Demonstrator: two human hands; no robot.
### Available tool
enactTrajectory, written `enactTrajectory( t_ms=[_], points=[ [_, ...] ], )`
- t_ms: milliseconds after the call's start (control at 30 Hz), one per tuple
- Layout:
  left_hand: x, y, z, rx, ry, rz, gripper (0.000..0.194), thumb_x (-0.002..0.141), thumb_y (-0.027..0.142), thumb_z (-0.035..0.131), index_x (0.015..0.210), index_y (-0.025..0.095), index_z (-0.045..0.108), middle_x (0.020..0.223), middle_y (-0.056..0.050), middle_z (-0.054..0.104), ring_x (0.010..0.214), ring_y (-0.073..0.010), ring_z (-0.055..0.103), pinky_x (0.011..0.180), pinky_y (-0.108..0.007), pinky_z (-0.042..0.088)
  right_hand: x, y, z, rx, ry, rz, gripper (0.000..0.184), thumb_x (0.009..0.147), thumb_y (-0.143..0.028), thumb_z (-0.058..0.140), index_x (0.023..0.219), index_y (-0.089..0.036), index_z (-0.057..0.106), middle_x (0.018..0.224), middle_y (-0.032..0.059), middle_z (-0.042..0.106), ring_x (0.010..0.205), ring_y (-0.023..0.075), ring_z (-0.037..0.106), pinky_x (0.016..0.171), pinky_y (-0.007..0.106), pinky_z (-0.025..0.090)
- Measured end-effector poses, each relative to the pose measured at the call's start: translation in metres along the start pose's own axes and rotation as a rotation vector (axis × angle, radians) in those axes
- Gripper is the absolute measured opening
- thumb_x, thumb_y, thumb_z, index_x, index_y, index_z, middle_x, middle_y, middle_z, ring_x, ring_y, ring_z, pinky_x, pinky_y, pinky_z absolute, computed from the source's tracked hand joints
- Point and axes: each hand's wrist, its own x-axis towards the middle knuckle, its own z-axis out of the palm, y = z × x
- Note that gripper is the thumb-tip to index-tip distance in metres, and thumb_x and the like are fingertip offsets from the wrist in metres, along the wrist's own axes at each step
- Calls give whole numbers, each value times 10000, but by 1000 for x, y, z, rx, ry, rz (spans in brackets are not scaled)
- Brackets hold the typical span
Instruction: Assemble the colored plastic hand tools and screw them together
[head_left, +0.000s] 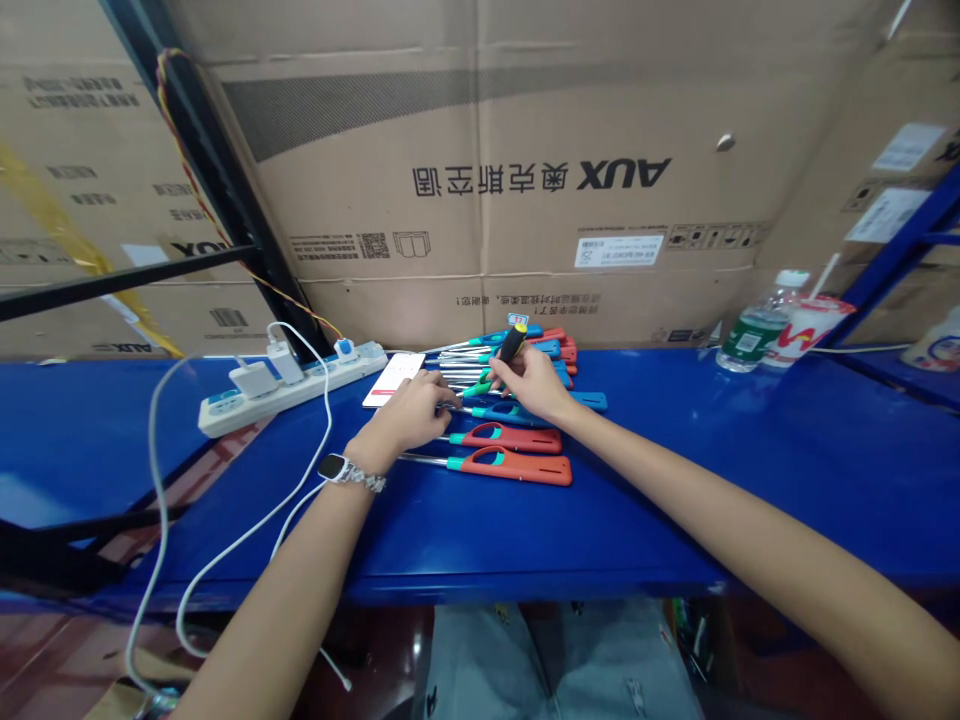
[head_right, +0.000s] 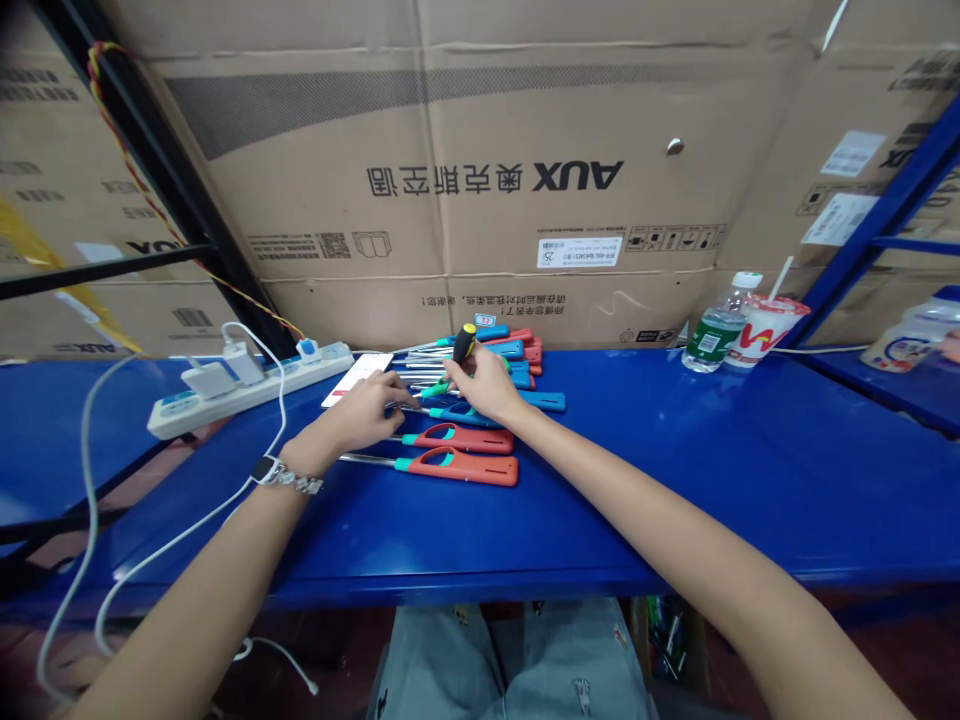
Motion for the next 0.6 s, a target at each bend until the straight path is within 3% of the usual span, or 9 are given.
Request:
enactTrajectory(
  t_ms=[333, 600],
  points=[
    [-1, 6, -3, -83, -62, -89, 308, 788, 145, 527, 931, 175, 798, 983, -135, 673, 1006, -318, 603, 902, -527, 490, 1, 4, 1, 60, -94, 58, 316, 893, -507, 676, 884, -236, 513, 812, 53, 714, 687, 220, 727, 606, 387, 608],
    [5, 18, -7, -260, 128, 12, 176, 879, 212, 605, 996, 177, 732, 968, -93, 685, 917, -253, 632, 837, -431, 521, -5, -10, -23, 193, -30, 88, 425, 813, -632, 724, 867, -240, 568, 787, 52, 734, 672, 230, 725, 585, 377, 605]
  ],
)
